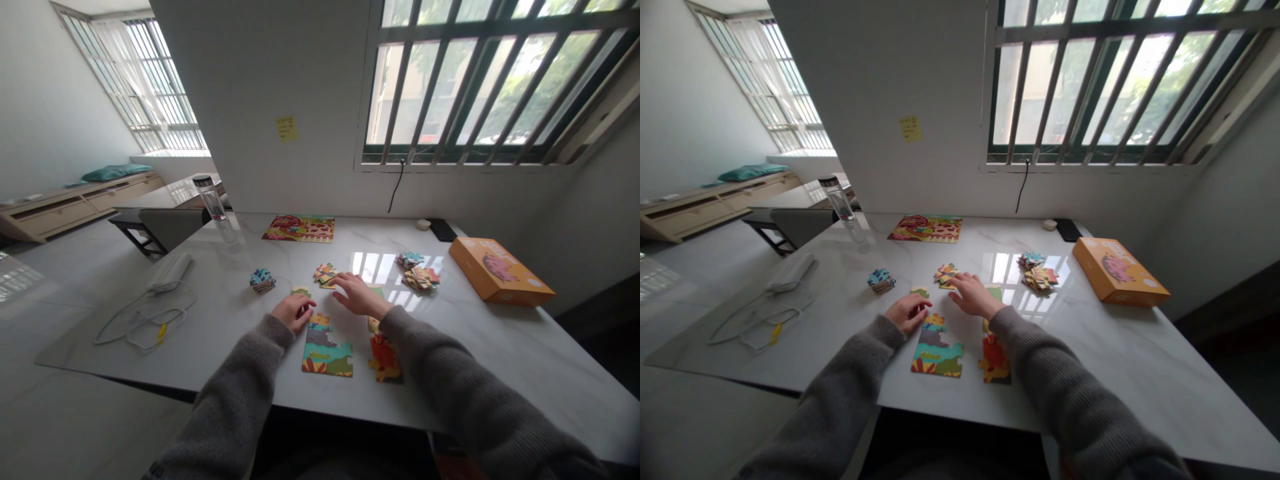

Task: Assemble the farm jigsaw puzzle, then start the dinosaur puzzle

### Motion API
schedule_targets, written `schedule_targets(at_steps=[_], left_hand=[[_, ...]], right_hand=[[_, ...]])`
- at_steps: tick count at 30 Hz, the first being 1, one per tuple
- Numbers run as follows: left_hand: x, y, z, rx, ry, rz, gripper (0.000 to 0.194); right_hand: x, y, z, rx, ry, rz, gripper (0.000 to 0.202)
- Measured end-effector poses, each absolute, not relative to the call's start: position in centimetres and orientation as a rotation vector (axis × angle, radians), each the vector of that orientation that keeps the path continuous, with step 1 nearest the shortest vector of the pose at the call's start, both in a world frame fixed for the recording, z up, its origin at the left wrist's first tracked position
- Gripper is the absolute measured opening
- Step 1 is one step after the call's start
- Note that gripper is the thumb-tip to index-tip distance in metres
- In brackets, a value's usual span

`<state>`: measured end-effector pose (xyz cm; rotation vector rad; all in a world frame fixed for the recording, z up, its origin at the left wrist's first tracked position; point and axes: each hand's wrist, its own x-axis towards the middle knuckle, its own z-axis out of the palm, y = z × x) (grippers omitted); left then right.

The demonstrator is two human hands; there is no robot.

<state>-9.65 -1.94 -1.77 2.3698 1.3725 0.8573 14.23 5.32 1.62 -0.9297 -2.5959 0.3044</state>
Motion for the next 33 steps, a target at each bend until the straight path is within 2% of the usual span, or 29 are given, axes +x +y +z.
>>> schedule_targets(at_steps=[2, 8, 14, 17, 24, 28, 33], left_hand=[[-9.7, -1.8, -1.9, 2.344, 1.371, 0.881, 0.017], [-9.8, -1.7, -2.0, 2.331, 1.387, 0.878, 0.015], [-9.6, -1.8, -1.6, 2.348, 1.397, 0.854, 0.015], [-9.5, -1.9, -1.6, 2.343, 1.392, 0.868, 0.015], [-9.6, -1.7, -1.7, 2.291, 1.541, 0.971, 0.02], [-9.7, -1.6, -1.5, 2.153, 1.62, 1.168, 0.027], [-8.8, -1.5, -1.2, 1.844, 1.472, 1.27, 0.029]], right_hand=[[13.3, 7.3, 1.2, -0.976, -2.599, 0.267, 0.025], [11.1, 10.5, -0.1, -1.013, -2.661, 0.17, 0.044], [10.9, 11.3, 0.0, -1.071, -2.678, 0.114, 0.03], [11.2, 11.3, 0.7, -1.09, -2.686, 0.075, 0.033], [12.2, 9.1, 2.5, -0.941, -2.697, -0.003, 0.051], [12.9, 6.2, 2.8, -0.844, -2.638, 0.066, 0.053], [13.8, 2.3, 2.5, -0.8, -2.549, 0.122, 0.054]])
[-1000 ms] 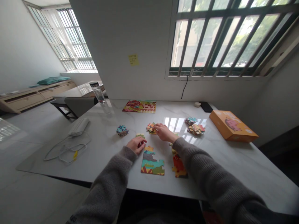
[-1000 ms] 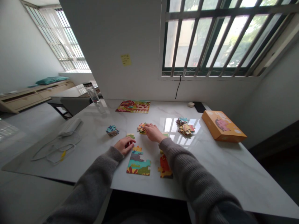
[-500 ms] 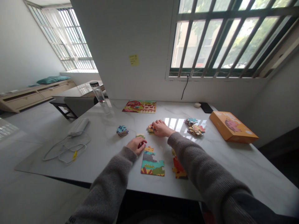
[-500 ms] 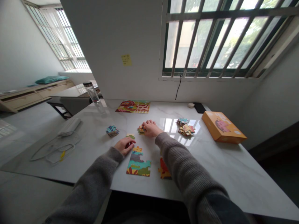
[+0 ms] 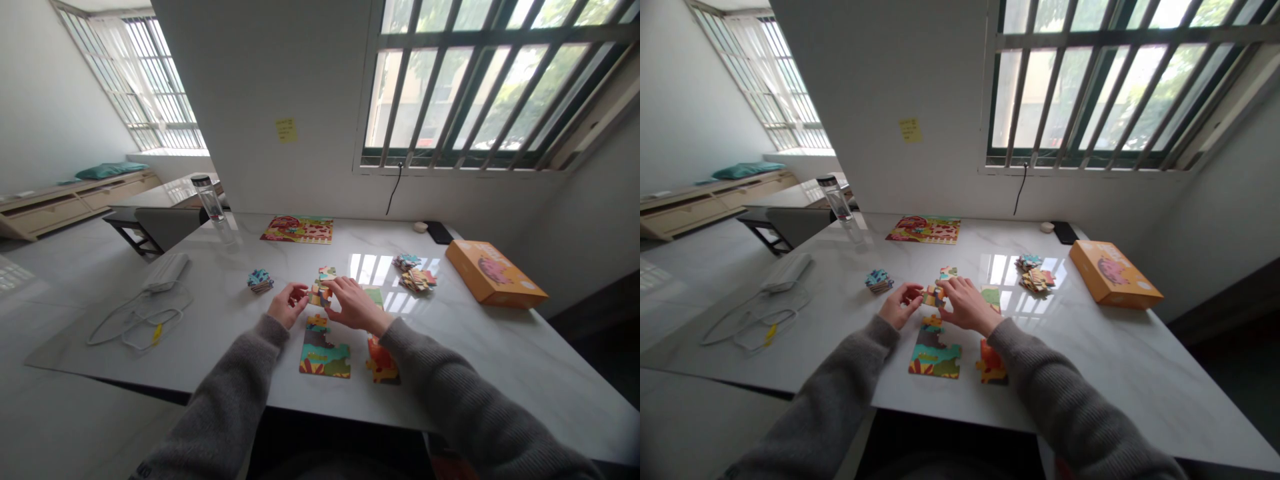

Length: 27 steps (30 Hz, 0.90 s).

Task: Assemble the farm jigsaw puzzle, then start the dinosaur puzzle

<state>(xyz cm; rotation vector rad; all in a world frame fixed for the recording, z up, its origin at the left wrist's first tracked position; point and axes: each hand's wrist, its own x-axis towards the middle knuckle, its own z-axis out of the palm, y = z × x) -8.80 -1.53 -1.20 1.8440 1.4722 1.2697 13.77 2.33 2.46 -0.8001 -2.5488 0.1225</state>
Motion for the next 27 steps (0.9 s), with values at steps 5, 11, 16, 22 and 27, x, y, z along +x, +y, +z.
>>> schedule_targets(at_steps=[5, 11, 16, 22, 27], left_hand=[[-8.2, -1.4, -1.3, 1.745, 1.389, 1.283, 0.029], [-7.9, -1.8, -1.2, 1.784, 1.283, 1.279, 0.028], [-6.9, -2.5, -1.1, 1.857, 1.154, 1.268, 0.027], [-6.8, -3.1, -0.2, 2.138, 1.167, 1.362, 0.026], [-7.1, -3.1, -0.4, 2.449, 1.062, 1.261, 0.056]], right_hand=[[14.0, -0.4, 2.3, -0.857, -2.501, 0.132, 0.058], [14.1, -1.8, 1.9, -0.937, -2.298, 0.448, 0.054], [14.1, -1.6, 1.1, -0.879, -2.145, 0.949, 0.05], [14.2, -0.9, 0.8, -0.844, -1.89, 1.15, 0.026], [14.5, -0.3, 0.4, -0.838, -1.742, 1.271, 0.029]])
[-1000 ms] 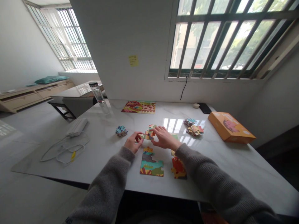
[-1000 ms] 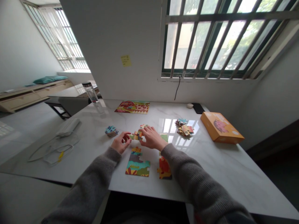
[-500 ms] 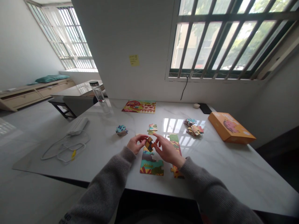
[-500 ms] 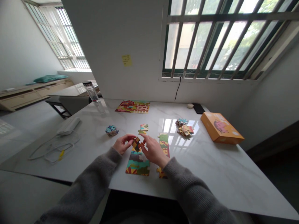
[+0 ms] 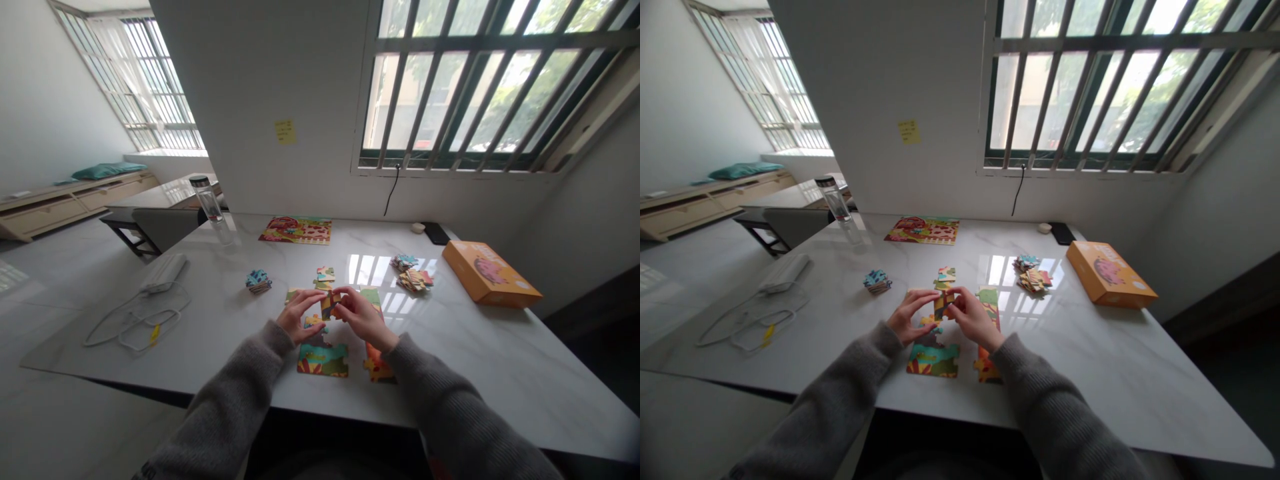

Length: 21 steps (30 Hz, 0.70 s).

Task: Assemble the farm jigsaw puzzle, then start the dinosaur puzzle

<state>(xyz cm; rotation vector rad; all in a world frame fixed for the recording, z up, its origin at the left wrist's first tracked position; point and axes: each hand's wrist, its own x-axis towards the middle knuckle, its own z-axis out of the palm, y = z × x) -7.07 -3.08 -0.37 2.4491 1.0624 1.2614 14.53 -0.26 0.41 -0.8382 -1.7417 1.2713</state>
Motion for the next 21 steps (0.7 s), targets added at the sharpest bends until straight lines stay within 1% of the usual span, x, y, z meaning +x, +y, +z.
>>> schedule_targets(at_steps=[3, 6, 9, 12, 14, 17, 19, 21], left_hand=[[-7.2, -2.8, -0.8, 2.499, 1.058, 1.26, 0.058], [-7.2, -2.7, -0.7, 2.513, 1.036, 1.296, 0.055], [-7.2, -3.0, -0.2, 2.466, 1.046, 1.298, 0.05], [-7.3, -3.1, 0.1, 2.42, 1.045, 1.27, 0.047], [-7.4, -3.0, -0.1, 2.415, 1.034, 1.233, 0.046], [-7.6, -2.8, -0.7, 2.407, 1.016, 1.154, 0.043], [-7.6, -2.7, -1.1, 2.389, 1.021, 1.104, 0.049], [-7.5, -2.7, -1.3, 2.359, 1.047, 1.067, 0.064]], right_hand=[[14.4, -0.2, 0.0, -0.826, -1.72, 1.306, 0.031], [14.6, -0.4, 0.4, -0.845, -1.757, 1.275, 0.031], [15.4, -0.6, 1.6, -0.852, -1.94, 1.043, 0.036], [16.7, -0.9, 2.7, -0.707, -2.18, 0.795, 0.042], [17.3, -1.0, 2.8, -0.634, -2.275, 0.689, 0.043], [17.8, -0.9, 2.3, -0.638, -2.355, 0.555, 0.043], [17.9, -0.8, 2.0, -0.668, -2.405, 0.489, 0.043], [17.9, -0.6, 1.8, -0.704, -2.439, 0.418, 0.046]])
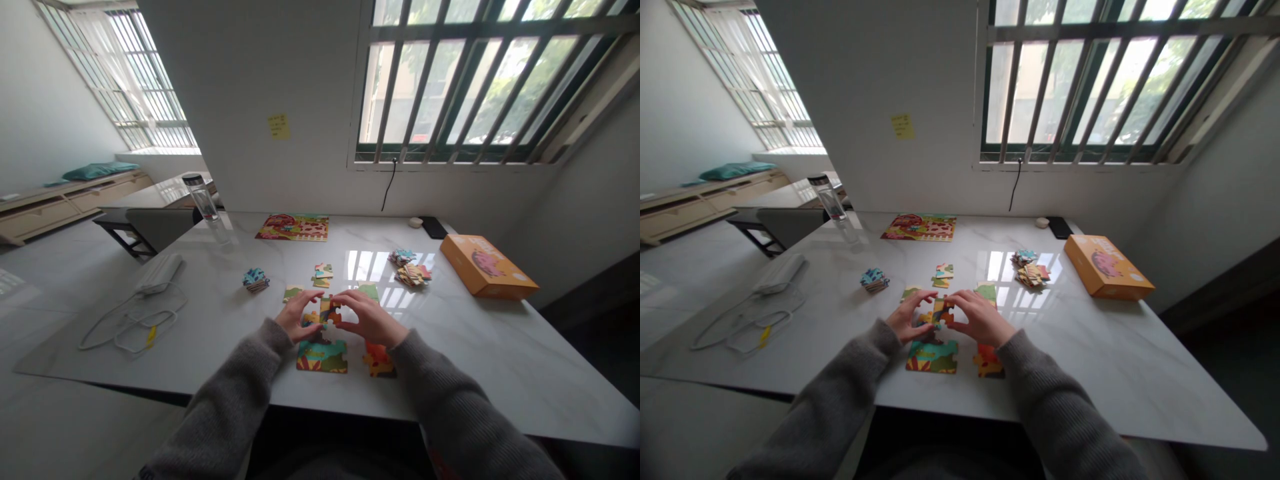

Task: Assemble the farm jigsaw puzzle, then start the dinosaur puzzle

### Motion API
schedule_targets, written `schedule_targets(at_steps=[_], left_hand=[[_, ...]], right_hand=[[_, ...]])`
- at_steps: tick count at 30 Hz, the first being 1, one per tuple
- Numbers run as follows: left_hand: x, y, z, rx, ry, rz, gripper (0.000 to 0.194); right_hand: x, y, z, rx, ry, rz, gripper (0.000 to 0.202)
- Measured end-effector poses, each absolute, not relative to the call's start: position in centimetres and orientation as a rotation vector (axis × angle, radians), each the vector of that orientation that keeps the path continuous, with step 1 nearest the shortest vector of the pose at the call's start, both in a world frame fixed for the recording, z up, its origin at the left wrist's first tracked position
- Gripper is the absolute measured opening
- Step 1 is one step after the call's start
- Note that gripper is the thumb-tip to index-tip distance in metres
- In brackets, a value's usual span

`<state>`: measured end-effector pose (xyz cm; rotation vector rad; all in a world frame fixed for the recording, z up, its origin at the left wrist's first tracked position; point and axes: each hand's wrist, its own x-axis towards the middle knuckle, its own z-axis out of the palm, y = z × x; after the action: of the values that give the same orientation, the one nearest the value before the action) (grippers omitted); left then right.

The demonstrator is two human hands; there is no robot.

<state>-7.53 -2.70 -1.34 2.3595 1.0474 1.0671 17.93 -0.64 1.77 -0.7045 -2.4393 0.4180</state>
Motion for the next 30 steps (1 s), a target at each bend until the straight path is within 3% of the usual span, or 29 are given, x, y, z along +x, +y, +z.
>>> schedule_targets(at_steps=[4, 11, 17, 30], left_hand=[[-7.6, -2.85, -1.32, 2.332, 1.106, 1.082, 0.075], [-8.03, -2.81, -1.14, 2.27, 1.298, 1.14, 0.041], [-7.69, -3.14, -0.85, 2.346, 1.141, 1.04, 0.061], [-7.71, -3.24, -0.8, 2.33, 1.058, 1.029, 0.061]], right_hand=[[18.19, -0.33, 1.66, -0.757, -2.47, 0.321, 0.045], [18.37, -0.18, 1.67, -0.777, -2.442, 0.316, 0.044], [18.14, -0.24, 1.54, -0.785, -2.396, 0.309, 0.034], [17.54, -0.88, 1.39, -0.792, -2.412, 0.336, 0.042]])
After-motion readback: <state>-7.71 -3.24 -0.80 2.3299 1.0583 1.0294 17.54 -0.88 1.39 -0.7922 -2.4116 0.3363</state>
